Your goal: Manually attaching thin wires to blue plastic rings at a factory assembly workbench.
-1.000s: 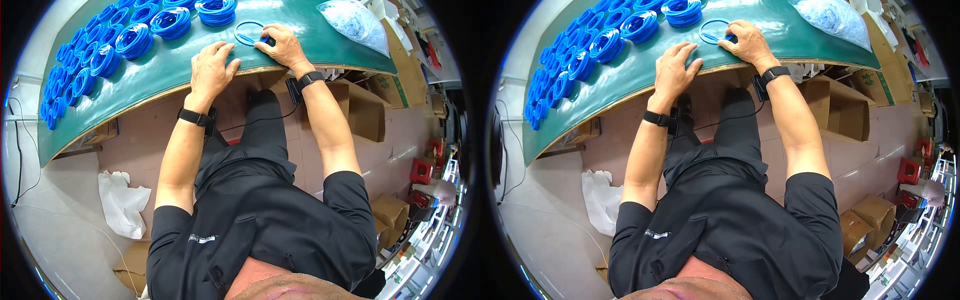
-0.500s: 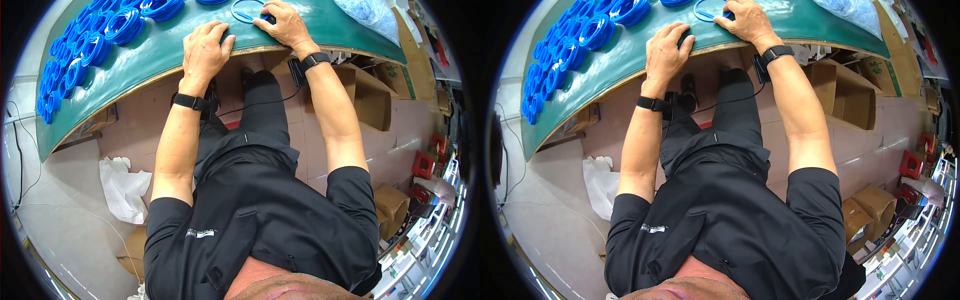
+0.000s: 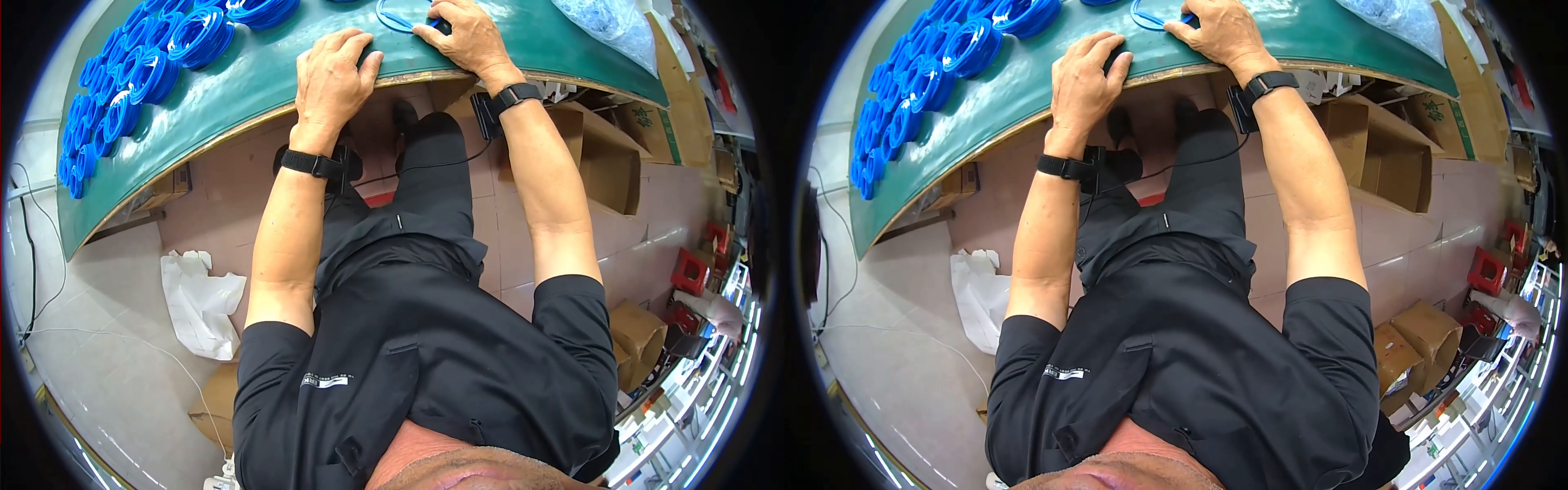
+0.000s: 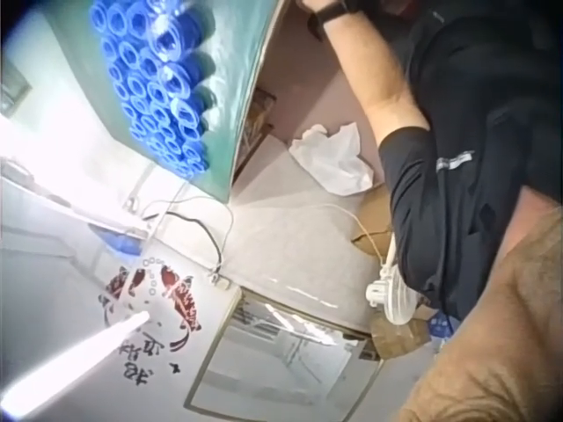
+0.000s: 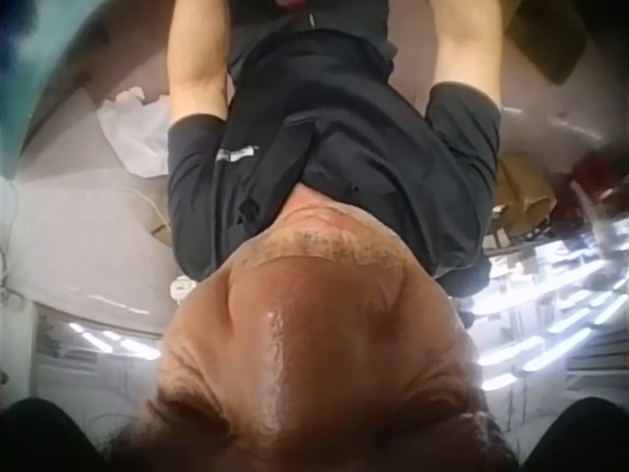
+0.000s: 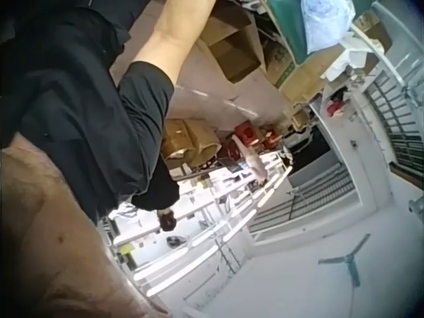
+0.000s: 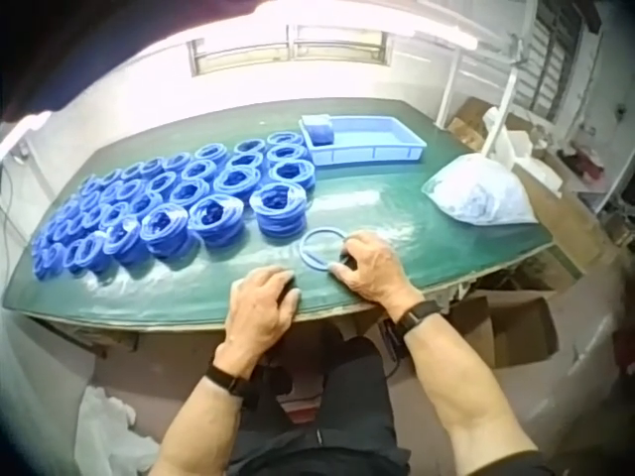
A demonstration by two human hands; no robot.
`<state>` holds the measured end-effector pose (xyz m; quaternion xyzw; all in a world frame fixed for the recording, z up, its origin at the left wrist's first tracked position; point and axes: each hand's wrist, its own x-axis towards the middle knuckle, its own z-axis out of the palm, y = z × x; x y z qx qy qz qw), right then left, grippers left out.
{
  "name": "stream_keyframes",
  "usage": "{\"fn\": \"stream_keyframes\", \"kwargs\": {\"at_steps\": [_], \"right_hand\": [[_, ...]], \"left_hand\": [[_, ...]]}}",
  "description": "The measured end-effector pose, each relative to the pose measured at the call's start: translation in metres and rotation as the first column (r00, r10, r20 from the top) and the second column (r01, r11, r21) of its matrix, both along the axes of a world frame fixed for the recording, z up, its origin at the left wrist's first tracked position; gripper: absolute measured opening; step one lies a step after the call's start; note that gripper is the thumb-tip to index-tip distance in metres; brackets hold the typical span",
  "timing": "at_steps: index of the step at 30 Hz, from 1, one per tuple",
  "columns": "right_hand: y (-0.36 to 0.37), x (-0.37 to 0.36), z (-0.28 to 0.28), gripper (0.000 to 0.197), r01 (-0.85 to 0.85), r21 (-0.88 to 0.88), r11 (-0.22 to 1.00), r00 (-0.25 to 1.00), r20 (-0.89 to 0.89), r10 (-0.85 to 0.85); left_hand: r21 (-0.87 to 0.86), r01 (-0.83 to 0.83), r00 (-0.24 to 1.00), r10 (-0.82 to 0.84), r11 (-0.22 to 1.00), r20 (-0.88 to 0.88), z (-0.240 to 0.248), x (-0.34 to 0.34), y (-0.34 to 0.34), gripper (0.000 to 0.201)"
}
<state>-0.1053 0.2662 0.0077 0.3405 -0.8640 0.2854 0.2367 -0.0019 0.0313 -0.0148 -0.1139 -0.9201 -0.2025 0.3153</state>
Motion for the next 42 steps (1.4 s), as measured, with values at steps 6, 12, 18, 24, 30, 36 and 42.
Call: {"fn": "stream_keyframes", "kwargs": {"at_steps": [6, 12, 18, 24, 30, 36, 42], "right_hand": [[0.000, -0.001, 0.002, 0.032, 0.019, 0.011, 1.000, 1.000, 0.009, -0.019], [-0.001, 0.001, 0.004, 0.031, 0.036, 0.016, 0.999, 0.999, 0.038, -0.036], [0.000, 0.002, 0.004, 0.031, 0.038, 0.026, 0.999, 0.999, 0.034, -0.039], [0.001, 0.001, 0.004, 0.031, 0.018, 0.024, 1.000, 1.000, 0.013, -0.018], [0.003, -0.008, -0.007, 0.032, 0.032, 0.060, 0.998, 0.999, -0.011, -0.031], [0.001, -0.014, -0.013, 0.031, 0.058, 0.035, 0.998, 0.991, -0.121, -0.053], [0.004, -0.005, -0.007, 0.031, 0.052, 0.061, 0.997, 0.999, -0.001, -0.052]], "left_hand": [[0.026, 0.014, 1.000, -0.014, 1.000, 0.020, -0.002, -0.003, -0.001, 0.030], [0.015, 0.004, 1.000, -0.004, 1.000, 0.014, -0.004, -0.003, -0.002, 0.030], [0.012, 0.001, 1.000, -0.002, 1.000, 0.022, -0.003, -0.001, 0.000, 0.030], [0.050, 0.024, 0.999, -0.025, 0.998, 0.028, -0.004, -0.003, -0.001, 0.031], [0.044, 0.022, 0.999, -0.023, 0.999, 0.024, 0.000, -0.002, 0.000, 0.031], [0.038, 0.036, 0.999, -0.037, 0.999, 0.027, 0.006, 0.000, 0.000, 0.030], [0.095, 0.084, 0.993, -0.091, 0.992, 0.073, 0.011, -0.007, -0.002, 0.030]]}}
